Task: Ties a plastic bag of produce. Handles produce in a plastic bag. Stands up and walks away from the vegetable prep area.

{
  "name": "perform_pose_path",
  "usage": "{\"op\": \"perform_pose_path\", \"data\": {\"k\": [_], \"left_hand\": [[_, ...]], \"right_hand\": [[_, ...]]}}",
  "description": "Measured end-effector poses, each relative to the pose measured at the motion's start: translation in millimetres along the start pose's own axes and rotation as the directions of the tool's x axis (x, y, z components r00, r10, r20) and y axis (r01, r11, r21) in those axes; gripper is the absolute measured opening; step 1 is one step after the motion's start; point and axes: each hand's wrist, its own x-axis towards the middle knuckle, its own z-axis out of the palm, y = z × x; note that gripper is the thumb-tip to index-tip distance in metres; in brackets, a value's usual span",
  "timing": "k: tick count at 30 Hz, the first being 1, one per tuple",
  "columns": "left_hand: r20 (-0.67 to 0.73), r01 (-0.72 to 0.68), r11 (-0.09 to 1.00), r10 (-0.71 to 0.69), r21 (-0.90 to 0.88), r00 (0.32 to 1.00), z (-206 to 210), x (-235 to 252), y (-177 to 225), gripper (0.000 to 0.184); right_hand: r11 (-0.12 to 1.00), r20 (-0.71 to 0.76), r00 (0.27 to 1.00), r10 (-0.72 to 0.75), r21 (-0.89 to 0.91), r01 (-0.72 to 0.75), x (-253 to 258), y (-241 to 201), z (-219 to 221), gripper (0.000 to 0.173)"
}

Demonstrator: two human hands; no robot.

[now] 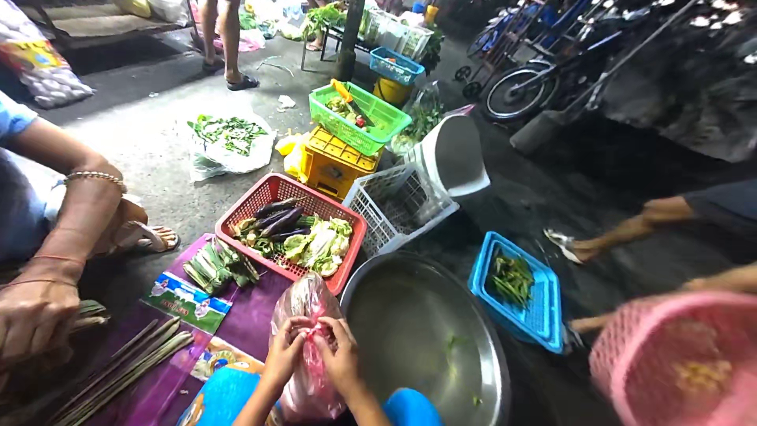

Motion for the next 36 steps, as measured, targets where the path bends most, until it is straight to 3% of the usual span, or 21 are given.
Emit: {"op": "perform_pose_path", "data": {"k": [3, 7, 12, 15, 21, 26, 30, 33, 36], "left_hand": [[-0.003, 0.002, 0.999, -0.002, 0.051, 1.0, 0.2, 0.8, -4.4, 0.027], [0.016, -0.101, 0.979, 0.1, 0.175, 0.995, -4.1, -1.3, -11.3, 0.026], [0.034, -0.081, 0.984, 0.076, 0.161, 0.997, -11.9, -6.2, -17.7, 0.025], [0.07, -0.058, 0.976, 0.044, 0.209, 0.997, -15.7, -7.1, -11.8, 0.026], [0.131, -0.102, 0.799, 0.029, 0.593, 0.991, -17.7, -10.9, 9.1, 0.034], [0.034, -0.102, 0.739, 0.106, 0.666, 0.994, -11.1, -9.7, 8.4, 0.025], [0.005, -0.11, 0.819, 0.13, 0.563, 0.991, -11.6, -6.7, 3.3, 0.023], [-0.027, -0.01, 0.948, 0.019, 0.317, 0.999, -15.7, -3.0, 1.0, 0.03], [-0.03, 0.071, 0.989, -0.068, 0.128, 0.997, -18.9, -0.8, 0.1, 0.036]], "right_hand": [[0.986, 0.139, 0.978, 0.154, -0.086, -0.143, -5.0, -8.6, -0.4, 0.037], [0.976, 0.154, 0.977, 0.146, -0.185, -0.117, -9.9, -11.9, 4.1, 0.036], [0.98, 0.055, 0.997, 0.061, -0.19, -0.05, -21.0, -15.1, 11.2, 0.029], [0.984, 0.036, 0.995, 0.092, -0.154, -0.085, -23.3, -16.3, 12.5, 0.03], [0.985, -0.036, 0.999, 0.035, -0.168, -0.041, -19.6, -12.1, 18.9, 0.024], [0.985, -0.018, 1.0, -0.018, -0.174, 0.014, -14.9, -7.1, 27.7, 0.02], [0.984, -0.067, 0.995, -0.067, -0.171, 0.055, -13.7, -3.5, 28.8, 0.023], [0.984, -0.034, 0.999, -0.041, -0.176, 0.035, -10.4, -1.2, 24.7, 0.039], [0.983, 0.066, 0.997, 0.048, -0.178, -0.036, -4.8, -2.6, 21.0, 0.041]]}}
